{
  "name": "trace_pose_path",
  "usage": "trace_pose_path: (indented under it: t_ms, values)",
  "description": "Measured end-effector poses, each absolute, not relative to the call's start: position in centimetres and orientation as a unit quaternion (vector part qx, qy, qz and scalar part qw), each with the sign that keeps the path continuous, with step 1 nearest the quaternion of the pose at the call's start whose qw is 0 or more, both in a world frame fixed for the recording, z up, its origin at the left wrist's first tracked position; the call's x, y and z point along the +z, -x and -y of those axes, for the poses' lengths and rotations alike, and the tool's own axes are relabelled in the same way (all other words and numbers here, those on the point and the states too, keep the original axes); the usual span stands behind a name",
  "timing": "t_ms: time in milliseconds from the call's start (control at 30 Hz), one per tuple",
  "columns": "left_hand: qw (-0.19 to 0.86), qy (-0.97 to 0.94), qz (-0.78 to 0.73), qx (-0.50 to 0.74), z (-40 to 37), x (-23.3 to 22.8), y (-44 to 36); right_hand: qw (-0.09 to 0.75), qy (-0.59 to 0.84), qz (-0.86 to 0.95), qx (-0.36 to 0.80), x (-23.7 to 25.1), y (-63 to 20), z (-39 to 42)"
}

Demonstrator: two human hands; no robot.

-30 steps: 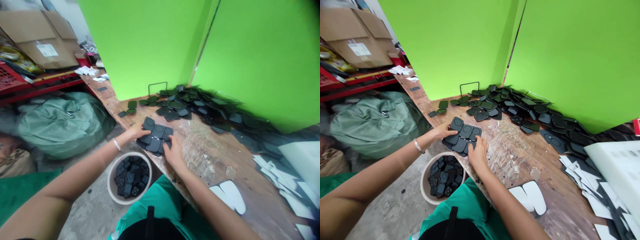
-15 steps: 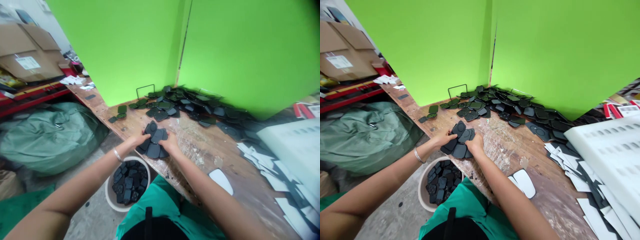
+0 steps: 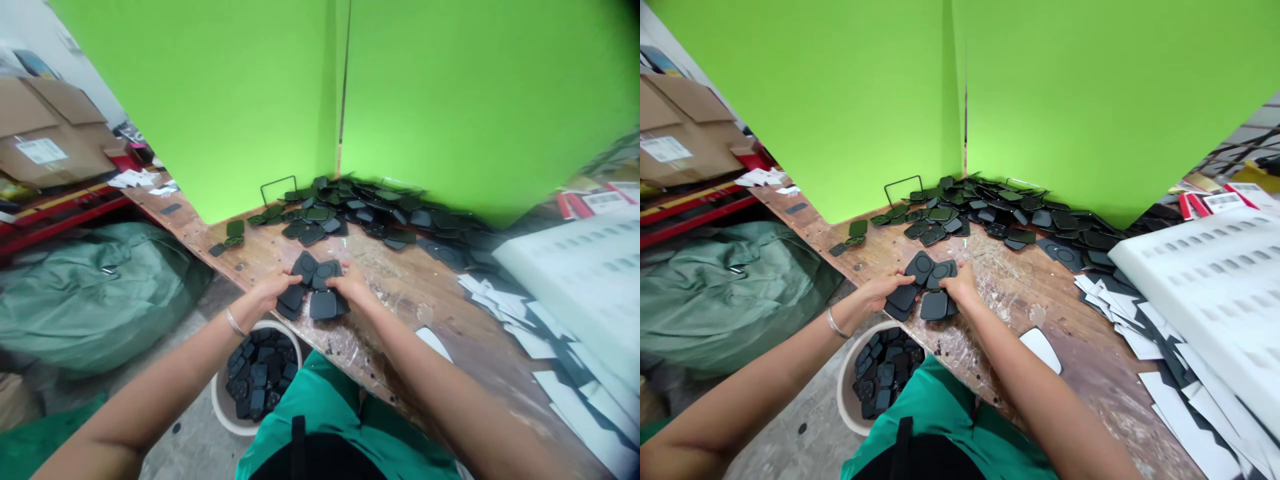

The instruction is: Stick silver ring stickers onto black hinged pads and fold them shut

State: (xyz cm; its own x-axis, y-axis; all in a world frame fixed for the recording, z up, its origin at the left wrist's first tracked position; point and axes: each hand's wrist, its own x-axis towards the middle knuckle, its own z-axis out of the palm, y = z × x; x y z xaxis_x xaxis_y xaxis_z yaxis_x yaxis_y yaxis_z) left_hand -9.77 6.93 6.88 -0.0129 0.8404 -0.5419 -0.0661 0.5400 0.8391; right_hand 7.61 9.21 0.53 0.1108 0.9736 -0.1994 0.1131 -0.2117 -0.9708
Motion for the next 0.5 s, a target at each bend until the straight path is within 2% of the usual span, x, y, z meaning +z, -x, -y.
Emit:
trace_pose_path:
  t_ms: [233,500]
  values:
    - [0.658,-0.261,-0.604,0.367,-6.2,6.7,9.0,0.427,0.600,0.298,0.608,2.5,-12.2,-8.9]
    - [0.672,-0.261,-0.585,0.372,-6.0,6.2,5.3,0.427,0.564,0.232,0.667,4.6,-11.7,-8.5]
